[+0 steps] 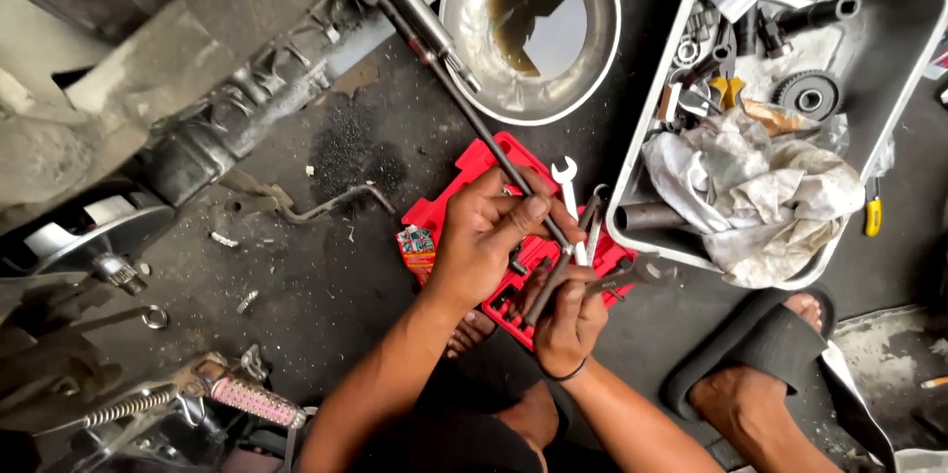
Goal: Finalizing the installation of a motorcycle casing by tightening bolts and cleaning components with a cloth.
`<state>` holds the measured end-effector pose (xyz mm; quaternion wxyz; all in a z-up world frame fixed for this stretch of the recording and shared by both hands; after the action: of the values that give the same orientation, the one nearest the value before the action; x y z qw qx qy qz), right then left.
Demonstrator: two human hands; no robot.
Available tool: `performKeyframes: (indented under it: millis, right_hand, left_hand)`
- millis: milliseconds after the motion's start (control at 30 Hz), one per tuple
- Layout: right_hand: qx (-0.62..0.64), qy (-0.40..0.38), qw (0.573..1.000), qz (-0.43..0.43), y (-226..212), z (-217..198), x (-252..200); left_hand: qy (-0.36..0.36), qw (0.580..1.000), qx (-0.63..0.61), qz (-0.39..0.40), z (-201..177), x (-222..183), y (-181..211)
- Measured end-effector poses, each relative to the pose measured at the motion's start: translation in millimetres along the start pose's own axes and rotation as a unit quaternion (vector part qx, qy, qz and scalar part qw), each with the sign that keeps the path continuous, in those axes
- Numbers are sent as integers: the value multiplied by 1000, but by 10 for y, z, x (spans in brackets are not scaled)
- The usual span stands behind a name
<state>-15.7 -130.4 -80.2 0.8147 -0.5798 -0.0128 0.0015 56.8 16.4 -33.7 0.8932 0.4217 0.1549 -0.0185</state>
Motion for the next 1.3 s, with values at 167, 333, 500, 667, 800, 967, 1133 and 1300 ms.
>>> performKeyframes:
  millis: [167,333,500,667,800,967,1133,1300]
  right_hand:
    - [2,-44,999,27,164,-71,13]
    - [4,-63,997,54,258,-72,45]
    - [-60,-66,995,45,141,-40,89]
    - [-138,-69,988,-5,54,220,133]
    - [-19,35,995,-97,-23,11,217]
    - [-151,-58,987,-21,-150,432,310]
    - [-55,107,989,-84,-22,147,-32]
    - [-72,46,992,-96,-42,279,231]
  left_hand:
    - [7,1000,6,-14,16,3,12]
    - [11,1000,4,-15,47,17,59]
    - [12,1000,-1,-24,79,15,103]
    - [14,999,-20,-35,63,27,20]
    - [4,1000,2,-16,27,75,-13]
    - [5,1000,-3,-18,-42,99,-85]
    - [7,999,-17,-37,-2,41,-74]
    - [6,999,17,-27,-74,173,-81]
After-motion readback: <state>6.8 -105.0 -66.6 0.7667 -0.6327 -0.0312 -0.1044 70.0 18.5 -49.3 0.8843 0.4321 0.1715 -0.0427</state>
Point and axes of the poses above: each hand's wrist, its own x-axis towards the middle knuckle, its own z-axis out of the palm, y = z × x, the point moved 7 cm from there along x, towards the middle knuckle, and after that the axes turned 3 degrees about -y, right-handed, at the moved point
